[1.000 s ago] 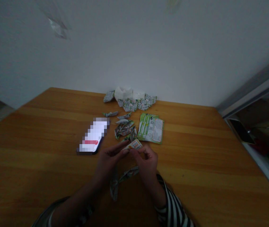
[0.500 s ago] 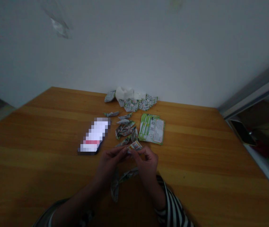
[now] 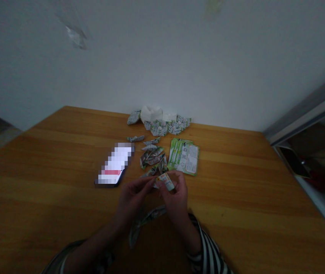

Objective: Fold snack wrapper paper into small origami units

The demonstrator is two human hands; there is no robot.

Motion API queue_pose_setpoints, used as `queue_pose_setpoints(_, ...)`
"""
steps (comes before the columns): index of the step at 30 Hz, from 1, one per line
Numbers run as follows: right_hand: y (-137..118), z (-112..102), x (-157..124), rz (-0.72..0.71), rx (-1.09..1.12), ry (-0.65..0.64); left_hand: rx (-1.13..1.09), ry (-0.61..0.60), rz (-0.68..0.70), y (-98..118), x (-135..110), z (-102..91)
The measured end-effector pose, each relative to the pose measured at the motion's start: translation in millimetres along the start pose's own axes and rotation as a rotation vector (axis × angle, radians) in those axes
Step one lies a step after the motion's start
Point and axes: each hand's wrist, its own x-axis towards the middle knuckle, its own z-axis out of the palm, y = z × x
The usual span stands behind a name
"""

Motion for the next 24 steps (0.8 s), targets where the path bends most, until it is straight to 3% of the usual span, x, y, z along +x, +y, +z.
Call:
queue_pose_setpoints(6,0.2,-0.2,-2.7,-0.034,-0.041,-0.034,0.013,-0.006,0.035,1.7,-0.4,-3.4)
queue_pose_setpoints(10,3.4,-4.6,-3.0,0.091,0.032,-0.324,0.185,0.082,0.179,9.4,6.4,-15.0)
queue_pose_setpoints(13,1.8,-13.4,-0.5,0.147,0.117,-0.558,0.193,-0.028,0.123,14.9,14.8,-25.9)
queue_pose_setpoints(16,-1.5,-23.2,5.0,0.036,0.003,-0.679,0.193,-0.256,0.024,16.8,18.9,-32.5)
queue_pose_setpoints(18,-2.3,-26.6,8.0,-0.06,-0.122,-0.684,0.199,-0.415,-0.03,16.2,17.4,-32.3)
queue_pose_setpoints(20,-1.1,-26.7,8.8,-0.114,-0.155,-0.644,0.212,-0.498,-0.075,14.6,13.9,-28.9)
queue_pose_setpoints(24,3.7,-22.1,6.8,-0.023,-0.09,-0.396,0.277,-0.379,-0.005,8.5,9.2,-22.0)
